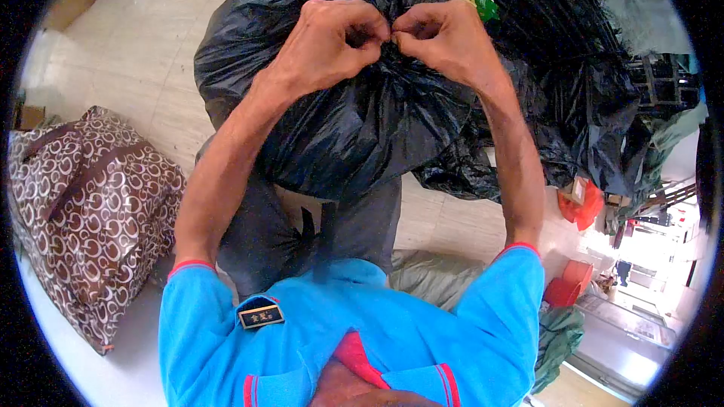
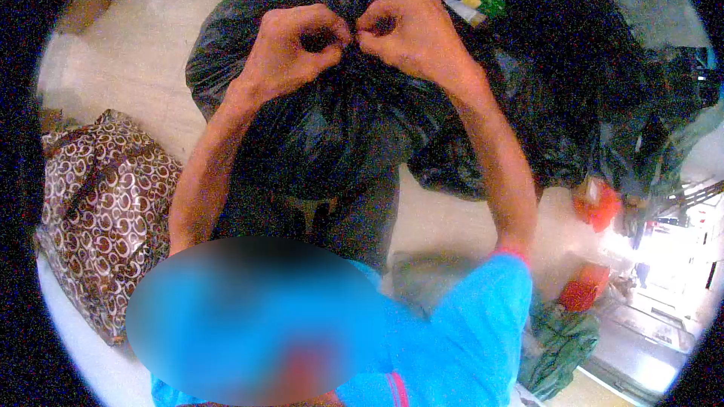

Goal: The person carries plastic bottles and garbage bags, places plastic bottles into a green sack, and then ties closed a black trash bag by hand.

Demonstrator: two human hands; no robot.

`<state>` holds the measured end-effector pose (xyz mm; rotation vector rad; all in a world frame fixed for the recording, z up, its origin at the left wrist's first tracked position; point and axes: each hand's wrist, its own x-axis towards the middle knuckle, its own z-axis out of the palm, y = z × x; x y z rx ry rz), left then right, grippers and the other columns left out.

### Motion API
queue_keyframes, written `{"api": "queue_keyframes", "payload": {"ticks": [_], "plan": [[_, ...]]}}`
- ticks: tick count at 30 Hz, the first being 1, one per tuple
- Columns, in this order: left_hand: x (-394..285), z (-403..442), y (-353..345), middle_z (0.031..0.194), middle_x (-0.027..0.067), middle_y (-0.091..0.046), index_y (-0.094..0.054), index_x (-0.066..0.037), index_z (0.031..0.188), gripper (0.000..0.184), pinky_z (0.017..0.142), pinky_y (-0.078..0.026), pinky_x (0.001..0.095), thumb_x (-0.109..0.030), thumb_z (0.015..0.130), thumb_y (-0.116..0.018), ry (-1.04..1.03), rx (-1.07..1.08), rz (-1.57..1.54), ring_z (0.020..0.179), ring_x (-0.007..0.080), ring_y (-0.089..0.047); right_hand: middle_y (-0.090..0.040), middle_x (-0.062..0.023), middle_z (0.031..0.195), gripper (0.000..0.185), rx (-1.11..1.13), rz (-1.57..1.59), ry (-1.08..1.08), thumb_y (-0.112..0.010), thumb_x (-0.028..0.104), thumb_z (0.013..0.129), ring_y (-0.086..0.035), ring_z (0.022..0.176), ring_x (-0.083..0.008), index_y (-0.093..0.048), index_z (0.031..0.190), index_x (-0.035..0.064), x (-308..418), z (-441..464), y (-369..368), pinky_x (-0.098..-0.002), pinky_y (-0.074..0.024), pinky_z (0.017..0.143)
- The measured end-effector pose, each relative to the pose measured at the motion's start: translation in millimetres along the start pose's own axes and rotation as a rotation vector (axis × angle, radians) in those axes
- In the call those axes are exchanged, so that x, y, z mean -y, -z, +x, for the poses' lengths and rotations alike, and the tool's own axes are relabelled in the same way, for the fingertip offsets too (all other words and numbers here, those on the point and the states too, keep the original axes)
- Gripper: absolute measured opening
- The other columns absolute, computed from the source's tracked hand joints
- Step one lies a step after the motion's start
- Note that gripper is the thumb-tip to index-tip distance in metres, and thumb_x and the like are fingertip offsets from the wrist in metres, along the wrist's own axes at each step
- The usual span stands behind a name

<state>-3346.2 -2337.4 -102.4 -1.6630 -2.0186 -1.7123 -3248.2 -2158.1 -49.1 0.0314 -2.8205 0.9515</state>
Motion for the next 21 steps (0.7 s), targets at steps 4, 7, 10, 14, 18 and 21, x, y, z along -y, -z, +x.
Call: {"api": "queue_keyframes", "payload": {"ticks": [4, 7, 10, 14, 18, 21], "plan": [[-3.2, -1.2, 1.8, 0.076, 0.0073, -0.069, -0.067, -0.001, 0.086, 0.012, 0.067, -0.055, 0.0265, 0.000, 0.074, -0.068, 0.094, 0.003, -0.098, 0.071, 0.0127, -0.068, -0.070, -0.0091, 0.069, 0.022, -0.018, 0.095, -0.048, -0.070, 0.019, 0.071, -0.065, 0.062, -0.0155, -0.073, 0.083, 0.0005, -2.1, -2.9, -3.0, -0.0302, -0.0536, 0.062], [-0.3, -2.7, 1.1, 0.081, 0.0016, -0.068, -0.065, -0.003, 0.088, 0.015, 0.071, -0.053, 0.0246, 0.004, 0.075, -0.069, 0.127, 0.010, -0.168, 0.074, 0.0080, -0.063, -0.070, -0.0078, 0.069, 0.020, 0.025, 0.256, -0.160, -0.071, 0.018, 0.074, -0.064, 0.061, -0.0132, -0.073, 0.083, 0.0003, 2.5, -4.6, 0.9, -0.0276, -0.0516, 0.056], [4.3, -3.6, -0.1, 0.084, 0.0006, -0.066, -0.064, -0.003, 0.087, 0.015, 0.073, -0.052, 0.0245, 0.004, 0.076, -0.069, 0.166, 0.026, -0.294, 0.078, 0.0082, -0.063, -0.069, -0.0072, 0.069, 0.018, 0.060, 0.383, -0.244, -0.070, 0.018, 0.078, -0.063, 0.060, -0.0108, -0.073, 0.084, 0.0004, -2.3, -4.6, 0.4, -0.0245, -0.0492, 0.052], [10.0, -3.3, 0.0, 0.086, 0.0006, -0.065, -0.063, -0.003, 0.089, 0.016, 0.075, -0.052, 0.0238, 0.005, 0.077, -0.068, 0.181, 0.031, -0.394, 0.081, 0.0078, -0.062, -0.069, -0.0070, 0.070, 0.017, 0.053, 0.529, -0.266, -0.069, 0.017, 0.080, -0.064, 0.060, -0.0102, -0.072, 0.083, 0.0003, -2.6, -5.7, -1.4, -0.0228, -0.0491, 0.051], [9.4, -1.9, -3.5, 0.088, 0.0013, -0.065, -0.062, -0.003, 0.095, 0.020, 0.076, -0.052, 0.0233, 0.005, 0.078, -0.067, 0.245, -0.005, -0.455, 0.082, 0.0074, -0.062, -0.069, -0.0062, 0.070, 0.017, 0.039, 0.593, -0.285, -0.069, 0.018, 0.080, -0.065, 0.061, -0.0108, -0.072, 0.084, 0.0009, 1.3, -6.8, 2.2, -0.0224, -0.0501, 0.052], [0.9, -3.6, -5.6, 0.089, 0.0011, -0.065, -0.062, -0.002, 0.099, 0.023, 0.077, -0.052, 0.0233, 0.004, 0.078, -0.068, 0.207, -0.021, -0.254, 0.082, 0.0076, -0.062, -0.069, -0.0074, 0.069, 0.020, 0.060, 0.369, -0.256, -0.069, 0.020, 0.079, -0.066, 0.063, -0.0135, -0.072, 0.083, 0.0008, 9.0, -5.5, 8.1, -0.0261, -0.0528, 0.056]]}}
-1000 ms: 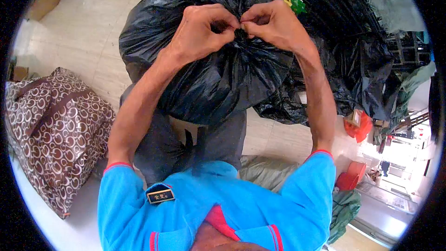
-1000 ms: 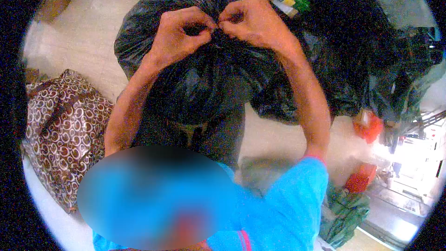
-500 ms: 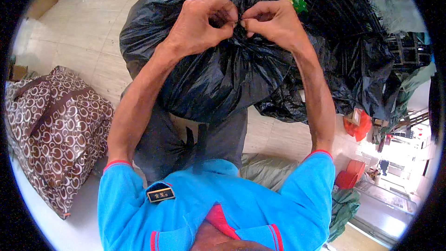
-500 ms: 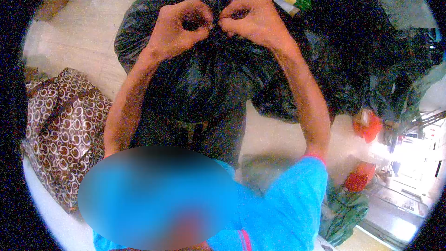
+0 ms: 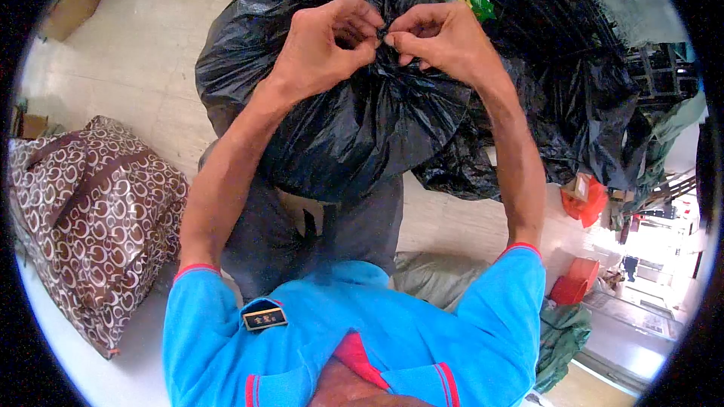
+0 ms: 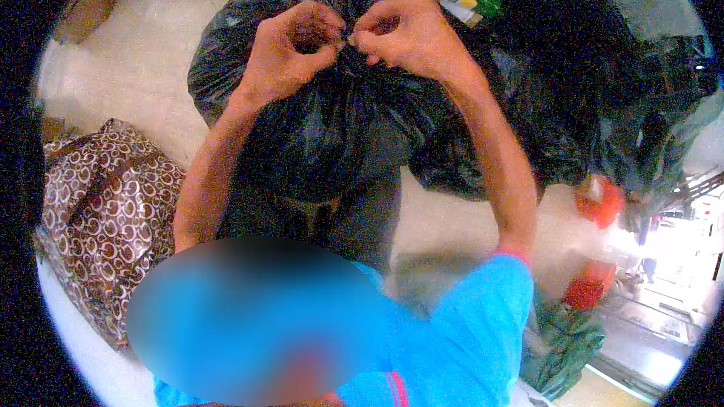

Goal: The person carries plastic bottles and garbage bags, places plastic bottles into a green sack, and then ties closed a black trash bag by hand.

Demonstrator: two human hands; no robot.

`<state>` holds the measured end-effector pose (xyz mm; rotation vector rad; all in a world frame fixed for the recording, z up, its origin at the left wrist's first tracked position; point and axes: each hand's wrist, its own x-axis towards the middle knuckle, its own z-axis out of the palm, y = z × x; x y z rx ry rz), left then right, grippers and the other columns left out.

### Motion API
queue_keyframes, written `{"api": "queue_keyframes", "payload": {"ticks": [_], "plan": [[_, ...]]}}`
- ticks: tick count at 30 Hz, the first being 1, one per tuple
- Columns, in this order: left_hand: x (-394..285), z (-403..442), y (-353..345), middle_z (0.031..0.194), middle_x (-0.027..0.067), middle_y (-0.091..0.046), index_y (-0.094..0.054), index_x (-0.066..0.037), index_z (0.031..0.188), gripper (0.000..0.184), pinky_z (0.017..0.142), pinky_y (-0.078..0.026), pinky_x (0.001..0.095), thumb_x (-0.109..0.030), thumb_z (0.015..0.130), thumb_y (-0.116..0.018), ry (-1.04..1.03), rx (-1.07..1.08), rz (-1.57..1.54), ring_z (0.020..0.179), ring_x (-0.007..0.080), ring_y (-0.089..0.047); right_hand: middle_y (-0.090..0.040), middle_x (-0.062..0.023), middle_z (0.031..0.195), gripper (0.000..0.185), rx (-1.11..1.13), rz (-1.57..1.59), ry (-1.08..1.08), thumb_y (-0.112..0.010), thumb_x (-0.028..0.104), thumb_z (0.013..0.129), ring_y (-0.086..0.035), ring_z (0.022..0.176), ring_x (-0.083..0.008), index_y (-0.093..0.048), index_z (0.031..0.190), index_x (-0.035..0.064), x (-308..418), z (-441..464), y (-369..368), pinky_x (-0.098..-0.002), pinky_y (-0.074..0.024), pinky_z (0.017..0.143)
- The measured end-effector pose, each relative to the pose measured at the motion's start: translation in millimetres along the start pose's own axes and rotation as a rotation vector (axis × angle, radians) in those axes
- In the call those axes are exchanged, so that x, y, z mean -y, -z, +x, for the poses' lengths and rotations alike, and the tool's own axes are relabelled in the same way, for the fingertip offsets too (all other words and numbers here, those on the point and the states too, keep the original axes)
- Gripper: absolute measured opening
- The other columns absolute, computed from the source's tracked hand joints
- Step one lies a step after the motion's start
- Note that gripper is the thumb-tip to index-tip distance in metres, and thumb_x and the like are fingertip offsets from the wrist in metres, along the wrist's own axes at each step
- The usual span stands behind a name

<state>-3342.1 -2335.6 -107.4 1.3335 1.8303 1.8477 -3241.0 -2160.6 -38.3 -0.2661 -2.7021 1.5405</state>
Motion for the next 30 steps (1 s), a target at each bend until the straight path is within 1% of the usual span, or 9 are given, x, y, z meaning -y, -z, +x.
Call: {"api": "queue_keyframes", "payload": {"ticks": [2, 4, 5, 15, 18, 20, 22, 24, 30], "plan": [[0.3, -1.6, -2.3, 0.088, 0.0013, -0.066, -0.061, -0.002, 0.103, 0.026, 0.077, -0.052, 0.0234, 0.003, 0.078, -0.068, -0.011, -0.013, 0.010, 0.083, 0.0076, -0.063, -0.070, -0.0100, 0.071, 0.023, -0.067, -0.309, 0.169, -0.068, 0.023, 0.076, -0.069, 0.064, -0.0196, -0.073, 0.084, 0.0026, -0.3, -0.3, 1.7, -0.0320, -0.0552, 0.061], [-3.0, -1.2, -4.3, 0.081, 0.0100, -0.069, -0.060, 0.000, 0.103, 0.030, 0.072, -0.055, 0.0293, -0.001, 0.075, -0.069, -0.094, -0.070, 0.096, 0.075, 0.0157, -0.069, -0.071, -0.0115, 0.073, 0.023, -0.082, -0.360, 0.217, -0.068, 0.024, 0.074, -0.069, 0.066, -0.0227, -0.073, 0.084, 0.0037, -1.6, 0.2, -1.9, -0.0341, -0.0554, 0.063], [-3.9, -0.4, -4.3, 0.081, 0.0100, -0.069, -0.060, 0.000, 0.103, 0.030, 0.072, -0.055, 0.0293, -0.001, 0.075, -0.069, -0.096, -0.072, 0.098, 0.075, 0.0157, -0.069, -0.071, -0.0129, 0.074, 0.024, -0.105, -0.413, 0.270, -0.068, 0.025, 0.073, -0.070, 0.068, -0.0257, -0.073, 0.084, 0.0049, -1.1, 1.7, -2.7, -0.0363, -0.0555, 0.066], [-2.4, 0.6, -6.5, 0.079, 0.0108, -0.069, -0.058, -0.001, 0.105, 0.033, 0.069, -0.056, 0.0304, 0.001, 0.074, -0.067, -0.132, -0.061, 0.167, 0.073, 0.0190, -0.070, -0.070, -0.0148, 0.075, 0.022, -0.023, -0.498, 0.247, -0.065, 0.024, 0.073, -0.069, 0.069, -0.0313, -0.073, 0.082, 0.0056, -4.1, 12.2, 1.7, -0.0392, -0.0549, 0.069], [-2.1, 0.5, -6.3, 0.079, 0.0102, -0.069, -0.058, -0.001, 0.103, 0.031, 0.069, -0.056, 0.0301, 0.001, 0.074, -0.067, -0.160, -0.064, 0.176, 0.073, 0.0184, -0.070, -0.069, -0.0147, 0.073, 0.023, -0.006, -0.532, 0.290, -0.064, 0.024, 0.074, -0.069, 0.066, -0.0294, -0.073, 0.082, 0.0047, -5.1, 14.9, 2.8, -0.0386, -0.0547, 0.067], [-4.6, -1.1, -4.7, 0.079, 0.0098, -0.069, -0.058, -0.001, 0.103, 0.031, 0.069, -0.056, 0.0298, 0.001, 0.074, -0.067, -0.166, -0.068, 0.175, 0.073, 0.0179, -0.070, -0.069, -0.0145, 0.071, 0.023, 0.063, -0.487, 0.202, -0.064, 0.024, 0.075, -0.068, 0.062, -0.0251, -0.072, 0.083, 0.0036, -1.4, 14.0, 3.1, -0.0374, -0.0543, 0.064], [-7.5, -2.0, -1.8, 0.087, 0.0051, -0.069, -0.062, -0.004, 0.106, 0.032, 0.075, -0.055, 0.0254, 0.001, 0.075, -0.070, -0.049, -0.022, 0.147, 0.080, 0.0103, -0.067, -0.068, -0.0131, 0.070, 0.023, 0.082, -0.465, 0.198, -0.063, 0.023, 0.077, -0.066, 0.060, -0.0217, -0.071, 0.084, 0.0027, 0.7, 13.6, 4.1, -0.0355, -0.0539, 0.061], [-7.7, -1.9, -1.7, 0.087, 0.0049, -0.069, -0.062, -0.004, 0.106, 0.032, 0.075, -0.054, 0.0254, 0.001, 0.076, -0.070, -0.048, -0.026, 0.146, 0.080, 0.0100, -0.067, -0.068, -0.0118, 0.069, 0.023, 0.101, -0.440, 0.194, -0.063, 0.023, 0.079, -0.065, 0.059, -0.0184, -0.071, 0.085, 0.0018, -0.6, 12.7, 4.8, -0.0335, -0.0535, 0.058], [-3.5, 0.4, 0.8, 0.092, 0.0037, -0.069, -0.063, -0.002, 0.106, 0.028, 0.078, -0.054, 0.0256, 0.000, 0.080, -0.069, -0.035, 0.001, 0.037, 0.085, 0.0102, -0.065, -0.065, -0.0048, 0.071, 0.022, 0.195, -0.101, 0.082, -0.062, 0.022, 0.086, -0.063, 0.059, -0.0113, -0.067, 0.089, 0.0010, -7.6, 12.5, 9.1, -0.0255, -0.0498, 0.047]]}}
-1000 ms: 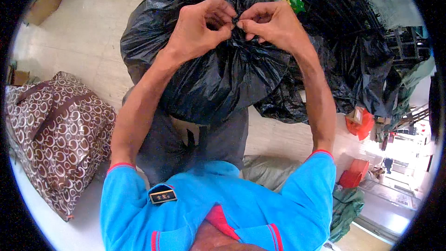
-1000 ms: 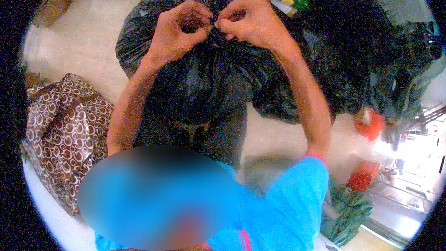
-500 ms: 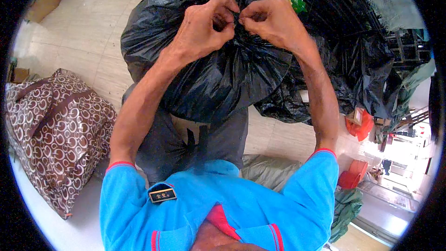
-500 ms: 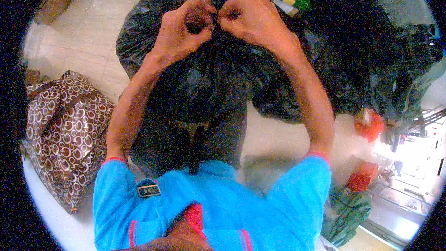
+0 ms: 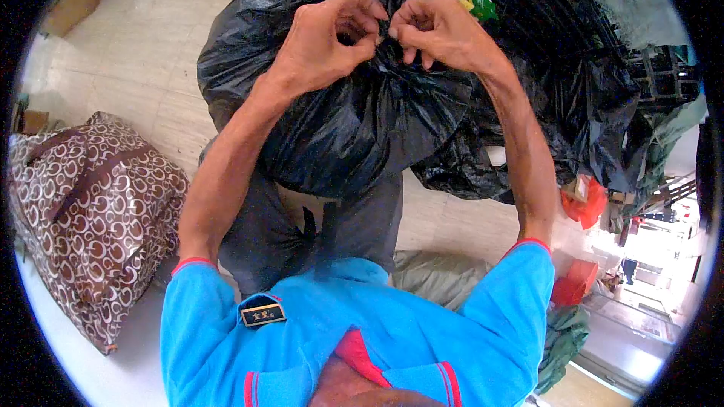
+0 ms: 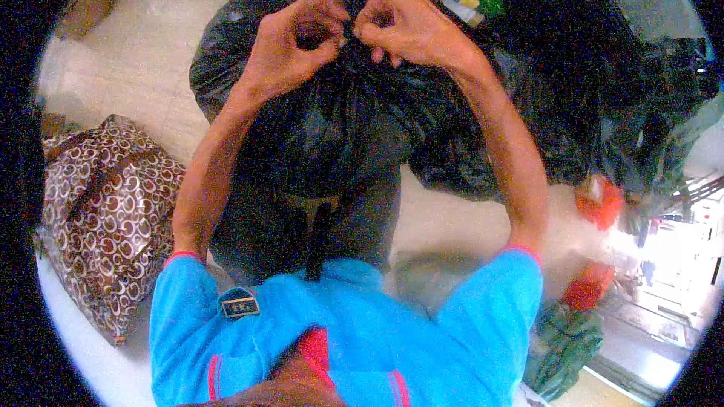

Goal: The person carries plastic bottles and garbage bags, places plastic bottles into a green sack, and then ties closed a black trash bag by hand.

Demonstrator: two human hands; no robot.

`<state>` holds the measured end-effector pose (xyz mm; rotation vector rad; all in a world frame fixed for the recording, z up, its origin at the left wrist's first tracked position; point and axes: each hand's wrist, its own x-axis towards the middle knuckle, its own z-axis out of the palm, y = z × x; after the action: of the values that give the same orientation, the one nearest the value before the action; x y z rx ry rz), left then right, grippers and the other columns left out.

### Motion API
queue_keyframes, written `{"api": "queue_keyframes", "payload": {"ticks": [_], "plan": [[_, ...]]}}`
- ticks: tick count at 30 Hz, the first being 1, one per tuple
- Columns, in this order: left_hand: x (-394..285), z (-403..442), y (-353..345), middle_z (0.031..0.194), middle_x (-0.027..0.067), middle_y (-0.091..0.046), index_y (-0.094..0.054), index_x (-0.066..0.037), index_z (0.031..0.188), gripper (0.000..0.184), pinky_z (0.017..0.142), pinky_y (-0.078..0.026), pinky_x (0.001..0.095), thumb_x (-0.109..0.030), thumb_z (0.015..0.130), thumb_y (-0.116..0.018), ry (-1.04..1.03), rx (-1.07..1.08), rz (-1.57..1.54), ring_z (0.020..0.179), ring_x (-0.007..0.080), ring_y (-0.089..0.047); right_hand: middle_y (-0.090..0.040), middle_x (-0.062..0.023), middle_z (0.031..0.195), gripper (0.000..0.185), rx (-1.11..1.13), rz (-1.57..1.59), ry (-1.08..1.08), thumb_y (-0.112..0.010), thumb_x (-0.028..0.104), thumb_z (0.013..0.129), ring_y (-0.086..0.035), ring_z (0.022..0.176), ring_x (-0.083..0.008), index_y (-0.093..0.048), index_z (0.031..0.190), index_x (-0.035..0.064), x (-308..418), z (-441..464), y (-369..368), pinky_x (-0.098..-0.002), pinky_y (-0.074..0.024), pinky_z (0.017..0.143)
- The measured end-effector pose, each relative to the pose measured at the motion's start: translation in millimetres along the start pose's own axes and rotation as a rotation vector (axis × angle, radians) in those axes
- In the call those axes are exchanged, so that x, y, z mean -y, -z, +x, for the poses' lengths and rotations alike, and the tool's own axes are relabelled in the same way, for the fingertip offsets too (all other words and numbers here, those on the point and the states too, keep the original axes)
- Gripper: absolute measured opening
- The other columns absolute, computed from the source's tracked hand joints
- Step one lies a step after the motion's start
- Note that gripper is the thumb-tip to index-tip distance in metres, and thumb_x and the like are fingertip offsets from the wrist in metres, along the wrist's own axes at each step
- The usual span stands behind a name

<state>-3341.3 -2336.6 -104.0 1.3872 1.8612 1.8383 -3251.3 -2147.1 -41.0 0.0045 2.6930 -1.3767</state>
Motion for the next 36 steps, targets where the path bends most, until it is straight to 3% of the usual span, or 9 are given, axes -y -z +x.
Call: {"api": "queue_keyframes", "payload": {"ticks": [2, 4, 17, 21, 24, 30, 32, 35, 36], "plan": [[-1.1, 4.4, 6.7, 0.093, 0.0035, -0.069, -0.063, -0.001, 0.107, 0.025, 0.079, -0.054, 0.0256, -0.001, 0.082, -0.068, 0.012, 0.039, -0.025, 0.086, 0.0106, -0.065, -0.065, -0.0043, 0.072, 0.023, 0.005, 0.020, -0.021, -0.062, 0.023, 0.087, -0.063, 0.058, -0.0110, -0.067, 0.089, 0.0010, 2.7, -1.6, 3.4, -0.0257, -0.0495, 0.047], [-5.4, 9.0, 16.6, 0.096, 0.0037, -0.069, -0.065, 0.000, 0.109, 0.022, 0.082, -0.053, 0.0255, -0.003, 0.087, -0.066, 0.188, 0.168, -0.158, 0.089, 0.0108, -0.064, -0.066, -0.0042, 0.072, 0.023, 0.005, 0.029, -0.019, -0.062, 0.023, 0.087, -0.063, 0.058, -0.0112, -0.067, 0.088, 0.0011, 4.6, -0.9, 7.6, -0.0256, -0.0495, 0.046], [-30.5, 30.3, 30.4, 0.092, 0.0074, -0.071, -0.068, 0.003, 0.102, 0.019, 0.081, -0.054, 0.0288, 0.000, 0.083, -0.067, 0.040, 0.411, 0.313, 0.087, 0.0130, -0.065, -0.065, -0.0063, 0.069, 0.025, 0.025, 0.005, -0.017, -0.062, 0.021, 0.082, -0.065, 0.058, -0.0141, -0.068, 0.084, -0.0025, 2.0, 3.0, 7.6, -0.0276, -0.0522, 0.044], [-13.6, 26.4, 25.4, 0.092, 0.0076, -0.071, -0.068, 0.003, 0.102, 0.019, 0.081, -0.054, 0.0288, -0.001, 0.083, -0.067, 0.045, 0.379, 0.278, 0.086, 0.0133, -0.066, -0.065, -0.0070, 0.068, 0.026, 0.012, 0.007, -0.008, -0.062, 0.021, 0.082, -0.066, 0.059, -0.0146, -0.068, 0.084, -0.0035, -0.6, 1.7, 3.9, -0.0280, -0.0532, 0.045], [-4.9, 24.4, 19.4, 0.086, 0.0137, -0.072, -0.071, 0.000, 0.098, 0.019, 0.075, -0.056, 0.0315, -0.006, 0.080, -0.068, -0.013, 0.298, 0.214, 0.079, 0.0193, -0.070, -0.066, -0.0071, 0.068, 0.026, -0.012, 0.029, -0.040, -0.063, 0.022, 0.081, -0.067, 0.059, -0.0148, -0.068, 0.084, -0.0038, -6.9, -0.1, 2.7, -0.0283, -0.0543, 0.046], [-6.7, 15.1, 15.3, 0.088, 0.0099, -0.073, -0.070, 0.001, 0.099, 0.019, 0.077, -0.055, 0.0284, -0.003, 0.082, -0.067, 0.089, 0.231, 0.242, 0.082, 0.0142, -0.068, -0.068, -0.0086, 0.071, 0.023, -0.135, -0.025, -0.020, -0.065, 0.020, 0.078, -0.067, 0.060, -0.0142, -0.071, 0.084, -0.0019, -8.4, -5.5, -11.6, -0.0288, -0.0560, 0.049], [-1.7, 14.0, 17.2, 0.090, 0.0075, -0.072, -0.069, 0.002, 0.101, 0.020, 0.078, -0.054, 0.0275, -0.002, 0.082, -0.067, 0.055, 0.245, 0.173, 0.084, 0.0121, -0.067, -0.066, -0.0061, 0.077, 0.021, -0.135, -0.024, -0.056, -0.064, 0.016, 0.081, -0.065, 0.062, -0.0121, -0.068, 0.089, -0.0037, -6.5, -6.8, -14.5, -0.0240, -0.0505, 0.046], [-3.8, 13.4, 18.4, 0.097, 0.0076, -0.072, -0.069, 0.001, 0.104, 0.020, 0.084, -0.053, 0.0309, -0.005, 0.086, -0.066, 0.088, 0.271, 0.211, 0.091, 0.0150, -0.066, -0.066, -0.0055, 0.076, 0.020, -0.139, -0.036, 0.004, -0.065, 0.016, 0.082, -0.064, 0.062, -0.0120, -0.068, 0.087, -0.0021, -20.3, 2.6, -15.1, -0.0251, -0.0510, 0.048], [0.0, 11.7, 15.8, 0.088, 0.0066, -0.072, -0.070, 0.002, 0.100, 0.017, 0.077, -0.054, 0.0274, -0.001, 0.084, -0.065, 0.018, 0.223, 0.170, 0.085, 0.0121, -0.066, -0.066, -0.0053, 0.076, 0.019, -0.139, -0.044, 0.000, -0.065, 0.017, 0.083, -0.063, 0.062, -0.0119, -0.068, 0.088, -0.0017, -20.6, 1.0, -16.4, -0.0252, -0.0517, 0.051]]}}
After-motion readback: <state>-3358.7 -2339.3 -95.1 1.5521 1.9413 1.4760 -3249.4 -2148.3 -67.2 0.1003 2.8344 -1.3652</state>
